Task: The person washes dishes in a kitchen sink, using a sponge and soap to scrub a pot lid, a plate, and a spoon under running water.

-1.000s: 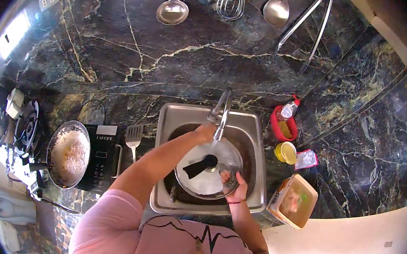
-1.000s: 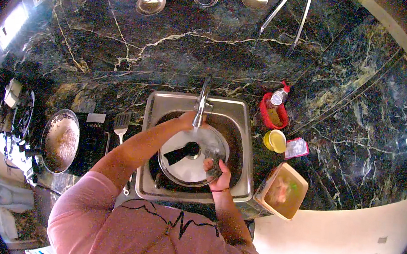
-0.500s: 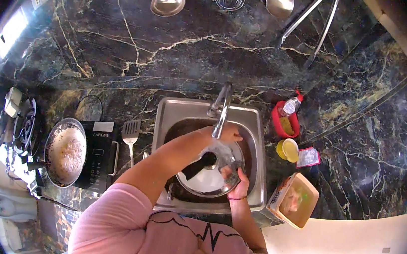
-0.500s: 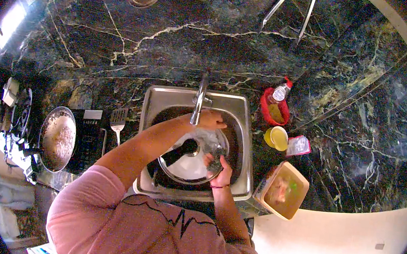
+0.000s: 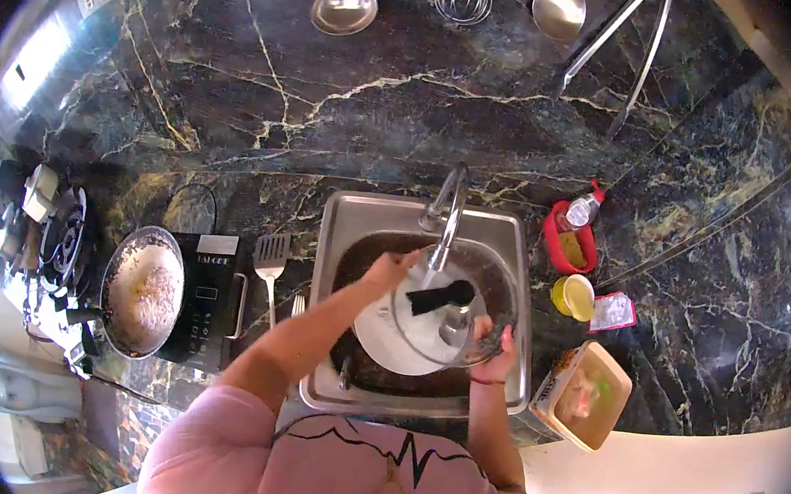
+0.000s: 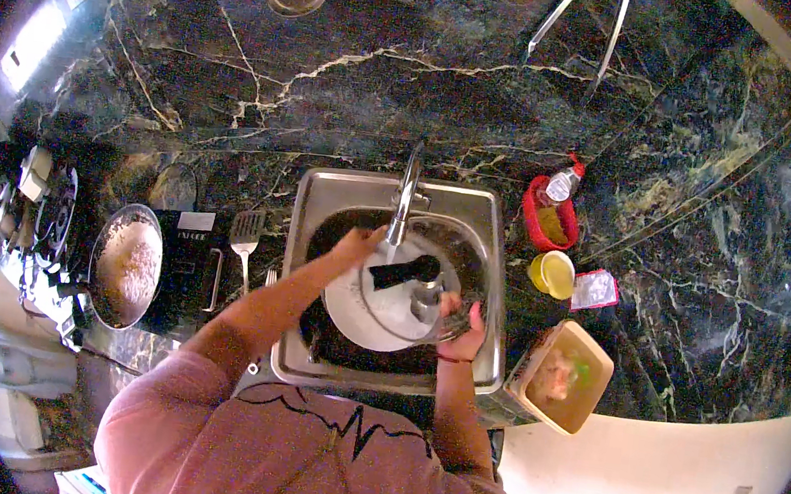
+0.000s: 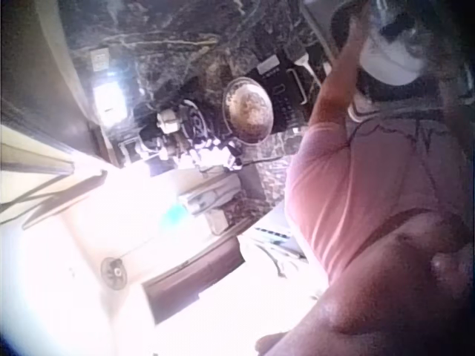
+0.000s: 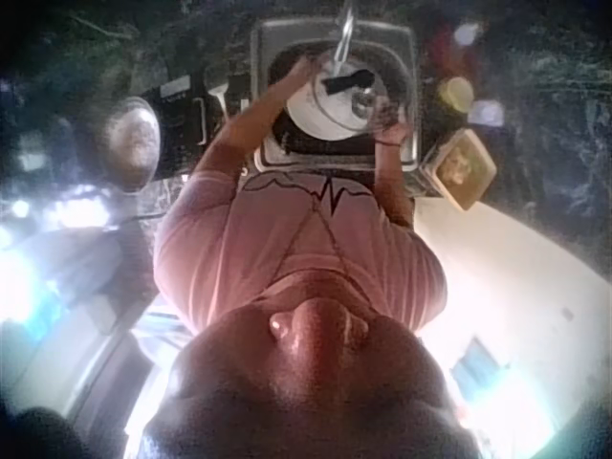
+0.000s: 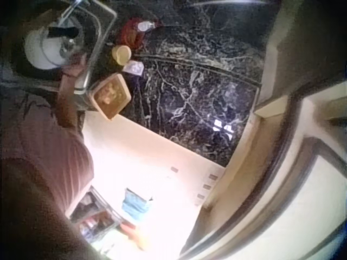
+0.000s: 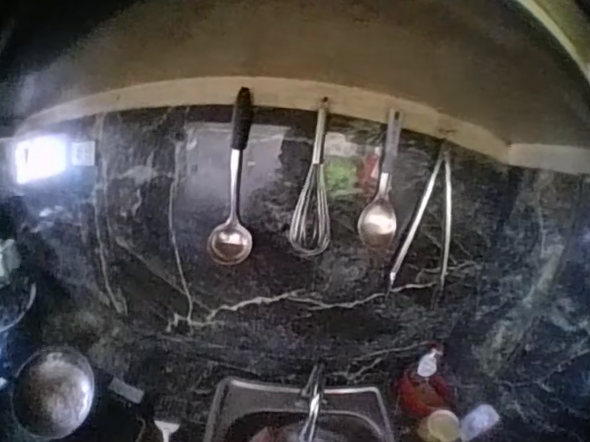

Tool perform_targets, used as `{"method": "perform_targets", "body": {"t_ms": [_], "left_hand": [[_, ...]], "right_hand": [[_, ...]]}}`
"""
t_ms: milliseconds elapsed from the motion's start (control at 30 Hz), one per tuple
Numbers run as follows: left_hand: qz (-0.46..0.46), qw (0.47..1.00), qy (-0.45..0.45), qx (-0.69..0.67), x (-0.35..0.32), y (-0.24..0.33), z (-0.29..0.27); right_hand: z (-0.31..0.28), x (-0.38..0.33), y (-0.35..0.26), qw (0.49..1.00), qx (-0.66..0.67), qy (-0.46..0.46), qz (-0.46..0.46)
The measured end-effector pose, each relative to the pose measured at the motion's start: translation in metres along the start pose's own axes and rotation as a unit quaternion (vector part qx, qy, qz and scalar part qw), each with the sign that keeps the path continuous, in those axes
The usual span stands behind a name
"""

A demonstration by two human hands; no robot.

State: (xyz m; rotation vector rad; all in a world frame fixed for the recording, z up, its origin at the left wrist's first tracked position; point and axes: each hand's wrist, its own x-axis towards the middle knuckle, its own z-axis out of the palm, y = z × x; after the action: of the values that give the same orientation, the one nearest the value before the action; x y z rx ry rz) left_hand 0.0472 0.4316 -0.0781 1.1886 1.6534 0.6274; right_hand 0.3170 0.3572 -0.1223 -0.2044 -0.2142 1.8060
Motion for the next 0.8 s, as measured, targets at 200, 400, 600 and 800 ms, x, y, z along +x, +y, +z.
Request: {"method": "perform_targets", "body": {"t_ms": [200,400,600,800], "left_hand": [[-0.058,0.945,0.046,-0.320,-0.072,-0.073,0.101],[0.022,0.827,-0.077,-0.556,-0.079,-0.074,0.082],[0.001,0.686,-0.138,-0.715,-0.100,-0.039,0.026],[0.090,0.690,-0.157,-0.701,-0.129,-0.028,0.020]], "right_hand": [[0.021,0.006,0.012,0.996,0.013,0.081,-0.025],[0.013,-0.008,0.024,0.995,0.039,0.087,-0.010],[0.031,-0.011,0.009,0.961,-0.206,0.153,0.102],[0.015,0.004,-0.008,0.430,-0.829,0.188,-0.304]]}}
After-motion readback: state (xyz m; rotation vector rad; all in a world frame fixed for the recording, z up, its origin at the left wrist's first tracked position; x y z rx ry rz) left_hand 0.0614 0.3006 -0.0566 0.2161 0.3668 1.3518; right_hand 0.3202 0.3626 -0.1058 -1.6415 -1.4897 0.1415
